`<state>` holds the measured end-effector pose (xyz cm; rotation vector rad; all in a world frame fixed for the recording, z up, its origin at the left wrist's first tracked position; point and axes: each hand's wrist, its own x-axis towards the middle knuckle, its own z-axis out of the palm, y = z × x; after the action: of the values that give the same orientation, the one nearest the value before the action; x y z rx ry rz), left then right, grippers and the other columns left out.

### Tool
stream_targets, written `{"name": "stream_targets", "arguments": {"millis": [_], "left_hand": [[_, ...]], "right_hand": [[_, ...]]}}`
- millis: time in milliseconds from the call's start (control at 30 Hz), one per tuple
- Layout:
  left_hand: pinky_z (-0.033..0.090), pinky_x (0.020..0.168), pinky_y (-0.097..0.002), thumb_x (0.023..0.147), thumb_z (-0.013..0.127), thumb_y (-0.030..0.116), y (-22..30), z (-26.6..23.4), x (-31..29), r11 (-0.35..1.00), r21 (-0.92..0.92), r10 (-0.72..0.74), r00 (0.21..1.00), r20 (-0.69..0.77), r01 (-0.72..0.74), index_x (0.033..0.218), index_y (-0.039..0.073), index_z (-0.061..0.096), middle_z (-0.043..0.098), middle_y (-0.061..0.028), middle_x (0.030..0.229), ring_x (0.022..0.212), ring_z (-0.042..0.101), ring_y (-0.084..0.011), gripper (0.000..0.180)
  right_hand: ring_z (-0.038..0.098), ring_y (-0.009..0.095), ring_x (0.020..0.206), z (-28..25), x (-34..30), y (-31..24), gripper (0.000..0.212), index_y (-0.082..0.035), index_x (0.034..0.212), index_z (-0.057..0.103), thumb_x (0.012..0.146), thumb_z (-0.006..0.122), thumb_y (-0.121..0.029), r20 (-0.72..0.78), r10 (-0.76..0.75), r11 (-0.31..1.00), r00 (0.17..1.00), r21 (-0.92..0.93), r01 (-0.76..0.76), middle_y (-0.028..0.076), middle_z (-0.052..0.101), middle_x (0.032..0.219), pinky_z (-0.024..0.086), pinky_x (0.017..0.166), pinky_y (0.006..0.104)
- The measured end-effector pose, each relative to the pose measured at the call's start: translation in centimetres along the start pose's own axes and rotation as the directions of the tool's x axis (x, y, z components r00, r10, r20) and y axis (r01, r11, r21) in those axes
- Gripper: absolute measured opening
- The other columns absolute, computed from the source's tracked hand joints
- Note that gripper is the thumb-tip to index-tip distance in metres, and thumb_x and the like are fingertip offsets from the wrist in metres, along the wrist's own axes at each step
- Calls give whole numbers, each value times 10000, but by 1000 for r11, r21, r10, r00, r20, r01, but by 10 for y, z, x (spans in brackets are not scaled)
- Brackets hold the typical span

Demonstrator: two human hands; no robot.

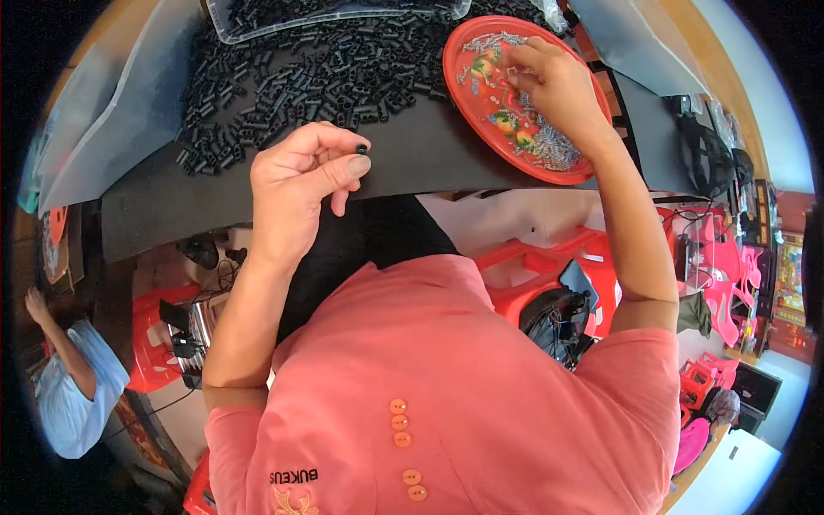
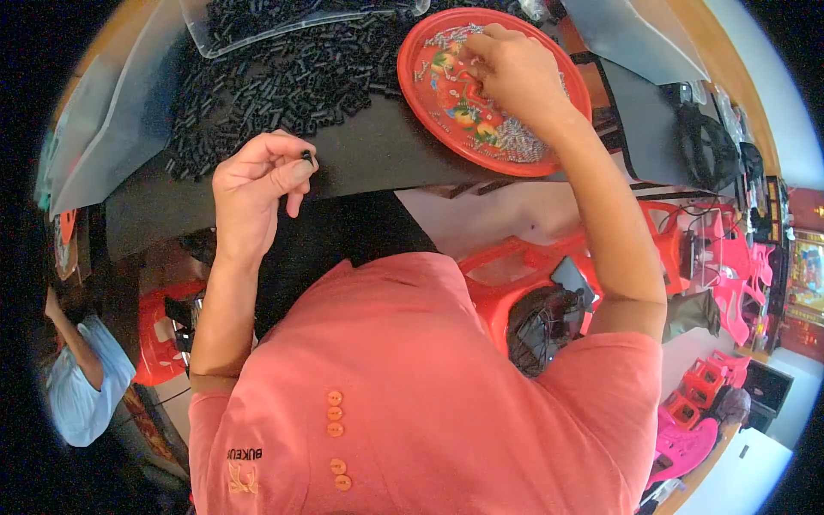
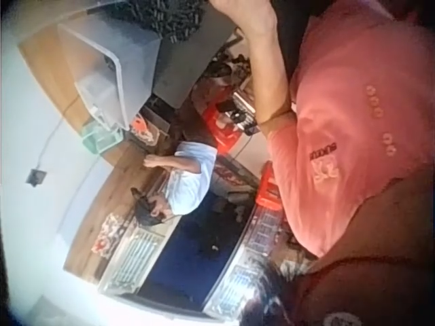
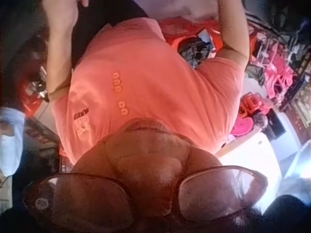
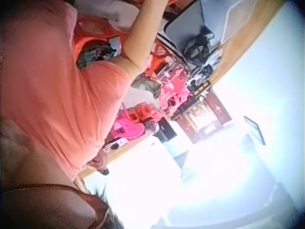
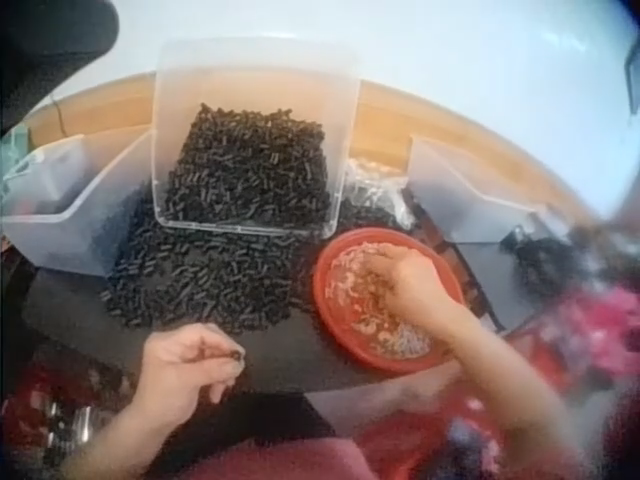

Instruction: The person assembles small plastic parts by hand, inserting metal pins into them.

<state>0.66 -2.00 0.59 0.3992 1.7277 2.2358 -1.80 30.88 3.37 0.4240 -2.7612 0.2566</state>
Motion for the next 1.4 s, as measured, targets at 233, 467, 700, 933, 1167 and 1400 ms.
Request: {"name": "stream_targets", "arguments": {"millis": [233,467,700,933,1167,1400], "left_hand": [[415,486,-190,829,684,-58,-5,-2,-4,998,-35,42,999,6,-42,962,-22,675,636,-38,774,583,554,-69,138],[419,508,-189,815,703,-55,-1,2,-27,994,61,87,995,46,-90,915,-2,667,634,-12,846,607,540,-46,119],[444,516,-200,824,701,-67,0,-14,-57,994,-35,107,993,53,-105,931,-39,640,624,-82,913,641,548,-81,127],[454,508,-203,840,681,-78,-6,-35,-74,982,-164,83,995,-48,-90,955,-42,654,622,-73,871,680,571,-91,123],[454,496,-209,844,664,-89,-12,-47,-78,977,-189,82,994,-68,-94,953,-43,654,620,-73,863,684,576,-101,119],[453,491,-211,841,665,-90,-10,-50,-78,973,-216,68,995,-74,-83,949,-34,654,619,-68,859,687,584,-102,122]], "right_hand": [[609,325,791,-20,8,-59,162,-57,948,666,786,685,-60,-228,-186,963,956,153,223,105,591,800,484,681,416],[604,304,736,-5,7,-122,170,-60,891,661,733,708,-22,-274,-244,897,930,301,324,97,565,747,477,631,406],[604,287,774,36,22,-154,159,-91,877,671,728,707,-47,-245,-223,911,944,291,291,70,555,781,476,675,407],[561,251,808,59,47,-171,152,-128,864,683,720,657,-86,-266,-395,911,880,16,413,48,540,812,433,698,386],[591,256,830,72,79,-182,153,-143,864,701,725,659,-94,-311,-446,887,839,-31,460,53,587,858,443,712,394],[625,266,826,77,103,-190,183,-159,913,727,746,667,-118,-259,-489,860,833,14,510,56,617,868,461,703,403]]}}
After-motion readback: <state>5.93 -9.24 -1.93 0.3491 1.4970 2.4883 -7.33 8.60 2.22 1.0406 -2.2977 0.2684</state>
